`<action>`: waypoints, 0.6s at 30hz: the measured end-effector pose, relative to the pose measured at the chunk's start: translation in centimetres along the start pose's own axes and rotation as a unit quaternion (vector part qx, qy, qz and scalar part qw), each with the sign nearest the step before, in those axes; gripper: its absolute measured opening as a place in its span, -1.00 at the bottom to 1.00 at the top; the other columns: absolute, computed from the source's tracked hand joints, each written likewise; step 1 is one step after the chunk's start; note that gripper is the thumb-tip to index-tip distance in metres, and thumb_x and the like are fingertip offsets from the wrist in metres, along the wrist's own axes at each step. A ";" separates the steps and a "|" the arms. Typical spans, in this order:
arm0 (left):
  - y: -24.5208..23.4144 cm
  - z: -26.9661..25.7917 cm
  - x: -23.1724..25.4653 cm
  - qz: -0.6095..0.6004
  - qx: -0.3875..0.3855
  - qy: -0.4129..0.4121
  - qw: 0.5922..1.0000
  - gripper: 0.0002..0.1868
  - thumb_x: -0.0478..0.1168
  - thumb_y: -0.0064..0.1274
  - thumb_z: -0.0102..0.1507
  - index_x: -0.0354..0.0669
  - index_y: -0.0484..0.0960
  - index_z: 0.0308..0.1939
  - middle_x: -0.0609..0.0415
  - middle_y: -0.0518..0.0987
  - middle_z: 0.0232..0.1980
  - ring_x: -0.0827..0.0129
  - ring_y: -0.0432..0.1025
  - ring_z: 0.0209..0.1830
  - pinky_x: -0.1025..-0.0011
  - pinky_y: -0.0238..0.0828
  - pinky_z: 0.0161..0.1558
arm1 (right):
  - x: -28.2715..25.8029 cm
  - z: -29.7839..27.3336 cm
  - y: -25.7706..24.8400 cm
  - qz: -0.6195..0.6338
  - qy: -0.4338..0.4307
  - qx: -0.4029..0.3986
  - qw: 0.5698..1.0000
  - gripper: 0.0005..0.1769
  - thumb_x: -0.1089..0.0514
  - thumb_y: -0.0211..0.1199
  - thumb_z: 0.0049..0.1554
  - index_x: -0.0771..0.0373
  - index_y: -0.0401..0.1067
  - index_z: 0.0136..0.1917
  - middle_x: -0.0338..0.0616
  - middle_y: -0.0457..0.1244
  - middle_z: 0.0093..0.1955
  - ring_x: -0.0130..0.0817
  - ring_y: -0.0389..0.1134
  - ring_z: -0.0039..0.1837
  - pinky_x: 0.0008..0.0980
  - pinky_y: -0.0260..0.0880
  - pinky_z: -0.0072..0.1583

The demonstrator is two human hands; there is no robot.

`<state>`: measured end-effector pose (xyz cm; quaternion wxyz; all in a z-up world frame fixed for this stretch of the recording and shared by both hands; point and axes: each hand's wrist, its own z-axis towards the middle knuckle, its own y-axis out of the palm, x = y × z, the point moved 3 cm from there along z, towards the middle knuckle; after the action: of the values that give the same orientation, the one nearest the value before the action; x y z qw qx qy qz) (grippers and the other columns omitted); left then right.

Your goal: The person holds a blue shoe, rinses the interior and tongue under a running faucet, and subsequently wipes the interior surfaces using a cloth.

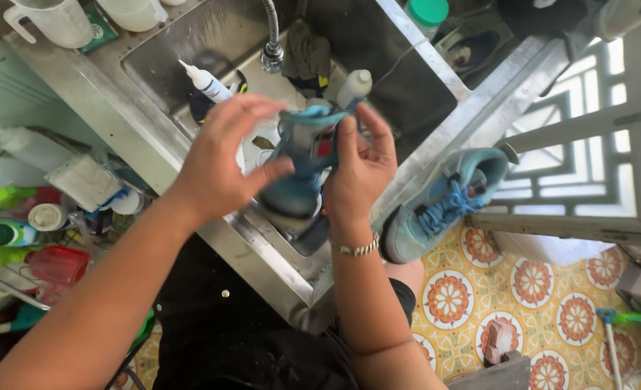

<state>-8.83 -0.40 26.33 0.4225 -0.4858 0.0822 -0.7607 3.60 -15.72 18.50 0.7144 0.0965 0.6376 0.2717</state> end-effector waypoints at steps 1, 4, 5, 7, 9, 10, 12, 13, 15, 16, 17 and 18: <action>-0.3 -0.6 1.8 0.014 0.001 0.077 0.997 -0.43 -0.03 0.28 0.17 -0.32 0.51 0.10 -0.23 0.56 0.03 -0.11 0.48 0.03 0.16 0.41 0.08 | -1.1 -1.3 -0.2 0.002 0.048 -0.004 0.999 -0.67 0.30 0.26 0.32 0.42 0.35 0.32 -0.01 0.40 -0.08 -0.46 0.42 -0.12 -0.50 0.42 -0.07; 0.7 -3.5 4.4 -0.170 -0.050 -0.100 0.979 -0.55 -0.05 0.32 0.23 -0.24 0.52 0.02 0.05 0.64 -0.11 0.33 0.58 -0.11 0.45 0.48 -0.02 | -4.3 -4.5 -1.3 0.016 0.099 -0.013 0.995 -0.67 0.29 0.25 0.34 0.42 0.35 0.33 -0.07 0.38 -0.12 -0.51 0.38 -0.18 -0.53 0.35 -0.14; 1.3 -4.7 5.3 -0.174 -0.052 -0.096 0.979 -0.55 -0.05 0.32 0.23 -0.24 0.52 0.02 0.05 0.64 -0.11 0.33 0.58 -0.11 0.45 0.48 -0.02 | -5.1 -5.6 -1.7 0.029 0.116 -0.019 0.993 -0.67 0.31 0.25 0.36 0.44 0.36 0.36 -0.09 0.36 -0.13 -0.54 0.35 -0.19 -0.55 0.31 -0.14; 3.1 -7.3 6.1 -0.349 -0.082 -0.203 0.911 -0.73 -0.16 0.21 0.36 -0.25 0.51 -0.01 0.11 0.62 -0.14 0.56 0.50 -0.13 0.59 0.52 -0.07 | -6.4 -8.0 -2.8 0.007 0.134 -0.026 0.991 -0.65 0.31 0.22 0.35 0.45 0.35 0.37 -0.01 0.40 -0.06 -0.51 0.38 -0.14 -0.53 0.35 -0.09; 4.7 -9.5 6.4 -0.417 -0.052 -0.259 0.870 -0.76 -0.20 0.14 0.38 -0.27 0.52 0.03 0.11 0.62 -0.11 0.59 0.48 -0.13 0.60 0.47 -0.08 | -7.3 -9.8 -3.8 -0.016 0.155 -0.032 0.987 -0.64 0.31 0.18 0.34 0.47 0.33 0.38 0.07 0.44 0.00 -0.49 0.41 -0.10 -0.52 0.39 -0.04; 5.5 -10.4 6.3 -0.475 -0.017 -0.310 0.823 -0.78 -0.24 0.07 0.40 -0.30 0.54 0.07 0.12 0.63 -0.08 0.62 0.45 -0.12 0.61 0.42 -0.09 | -7.5 -10.6 -4.2 -0.001 0.178 -0.042 0.983 -0.57 0.32 0.16 0.34 0.44 0.28 0.45 0.06 0.42 0.05 -0.46 0.43 -0.01 -0.50 0.42 0.03; 6.7 -12.0 6.5 -0.479 -0.004 -0.324 0.816 -0.76 -0.24 0.04 0.42 -0.32 0.54 0.10 0.13 0.62 -0.07 0.63 0.46 -0.12 0.60 0.43 -0.07 | -7.9 -12.0 -5.2 0.012 0.202 -0.047 0.978 -0.50 0.33 0.14 0.33 0.41 0.23 0.52 0.05 0.40 0.11 -0.44 0.44 0.07 -0.49 0.45 0.09; 7.1 -12.8 6.5 -0.481 0.014 -0.338 0.809 -0.73 -0.23 0.00 0.43 -0.33 0.55 0.14 0.13 0.62 -0.06 0.63 0.46 -0.12 0.60 0.43 -0.06 | -8.0 -12.7 -5.6 0.026 0.232 -0.071 0.970 -0.43 0.35 0.13 0.32 0.38 0.16 0.56 0.01 0.37 0.20 -0.45 0.42 0.14 -0.51 0.43 0.14; 7.7 -13.7 6.2 -0.483 0.025 -0.348 0.803 -0.71 -0.22 -0.01 0.43 -0.34 0.55 0.16 0.13 0.63 -0.04 0.62 0.46 -0.09 0.60 0.43 -0.03 | -8.0 -13.7 -6.3 0.042 0.259 -0.089 0.961 -0.36 0.37 0.12 0.30 0.35 0.09 0.61 -0.02 0.34 0.28 -0.46 0.39 0.22 -0.53 0.42 0.19; 7.8 -14.2 6.2 -0.484 0.043 -0.360 0.796 -0.68 -0.20 -0.02 0.44 -0.34 0.55 0.19 0.12 0.63 -0.01 0.62 0.46 -0.07 0.59 0.43 0.01 | -8.1 -14.3 -6.6 0.055 0.264 -0.116 0.956 -0.33 0.38 0.12 0.29 0.33 0.06 0.63 -0.03 0.32 0.34 -0.45 0.38 0.26 -0.54 0.40 0.22; 7.9 -14.7 6.3 -0.485 0.039 -0.364 0.794 -0.68 -0.20 -0.02 0.44 -0.34 0.55 0.19 0.12 0.63 -0.01 0.62 0.46 -0.07 0.59 0.43 0.01 | -8.2 -14.9 -6.8 0.068 0.268 -0.144 0.950 -0.29 0.40 0.11 0.27 0.32 0.02 0.64 -0.03 0.30 0.40 -0.45 0.36 0.30 -0.54 0.38 0.24; 7.9 -15.0 6.3 -0.501 0.035 -0.368 0.782 -0.69 -0.20 -0.01 0.44 -0.36 0.56 0.15 0.10 0.64 -0.02 0.59 0.49 -0.07 0.57 0.45 0.01 | -8.3 -15.4 -7.2 0.068 0.267 -0.140 0.951 -0.29 0.40 0.11 0.27 0.32 0.02 0.64 -0.03 0.30 0.40 -0.45 0.36 0.30 -0.54 0.38 0.24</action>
<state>-17.58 -14.21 18.55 -0.0035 -0.6866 -0.3616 -0.6307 -9.61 -29.14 19.54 0.5040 -0.0374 0.7524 0.4225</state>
